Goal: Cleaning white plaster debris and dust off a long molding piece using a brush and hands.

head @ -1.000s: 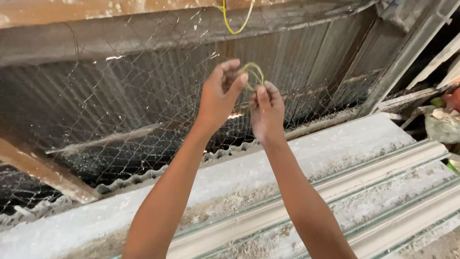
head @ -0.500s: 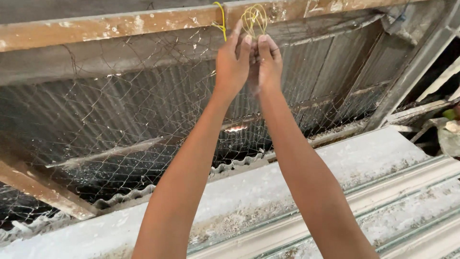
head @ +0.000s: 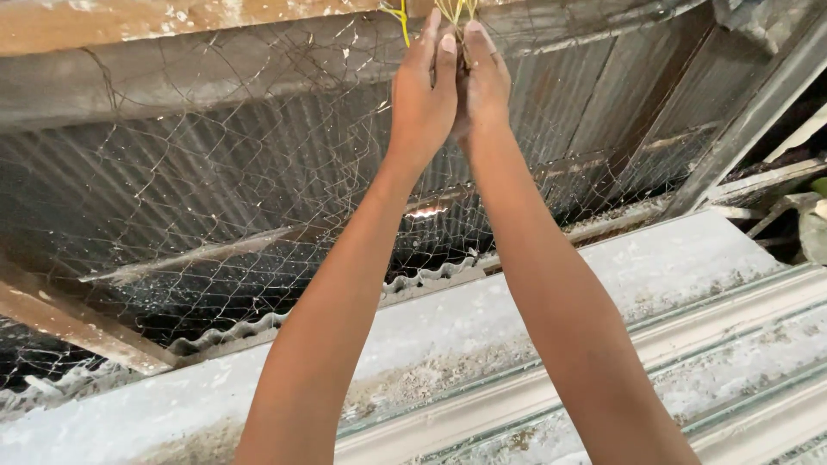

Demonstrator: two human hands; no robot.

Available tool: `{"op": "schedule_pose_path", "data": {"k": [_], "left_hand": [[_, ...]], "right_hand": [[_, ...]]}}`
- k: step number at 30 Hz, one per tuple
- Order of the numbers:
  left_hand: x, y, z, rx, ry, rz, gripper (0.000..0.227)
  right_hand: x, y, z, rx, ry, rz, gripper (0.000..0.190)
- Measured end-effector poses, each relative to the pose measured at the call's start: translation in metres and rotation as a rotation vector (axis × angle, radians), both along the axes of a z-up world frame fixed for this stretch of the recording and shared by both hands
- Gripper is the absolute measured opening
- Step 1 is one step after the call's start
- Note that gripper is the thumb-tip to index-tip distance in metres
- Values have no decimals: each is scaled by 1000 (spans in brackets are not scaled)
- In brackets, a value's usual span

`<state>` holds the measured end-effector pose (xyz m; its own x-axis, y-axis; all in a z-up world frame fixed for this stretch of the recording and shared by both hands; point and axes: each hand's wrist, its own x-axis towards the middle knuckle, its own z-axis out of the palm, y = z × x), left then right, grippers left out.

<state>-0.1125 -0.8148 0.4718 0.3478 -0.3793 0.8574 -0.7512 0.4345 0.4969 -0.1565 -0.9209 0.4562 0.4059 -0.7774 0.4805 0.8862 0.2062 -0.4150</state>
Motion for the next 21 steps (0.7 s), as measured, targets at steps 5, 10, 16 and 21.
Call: {"op": "schedule_pose_path", "data": {"k": [5, 10, 16, 21], "left_hand": [[11, 7, -23, 21, 35, -11, 49], [12, 26, -61, 140, 97, 8, 53], [11, 52, -123, 195, 101, 105, 51], [-17, 151, -176, 494, 308, -22, 64]], "right_hand": [[4, 21, -25, 50, 94, 72, 25], [24, 8, -79, -79, 159, 66, 23], [35, -2, -112, 76, 410, -54, 22], [-7, 34, -134, 32, 394, 162, 39]]}}
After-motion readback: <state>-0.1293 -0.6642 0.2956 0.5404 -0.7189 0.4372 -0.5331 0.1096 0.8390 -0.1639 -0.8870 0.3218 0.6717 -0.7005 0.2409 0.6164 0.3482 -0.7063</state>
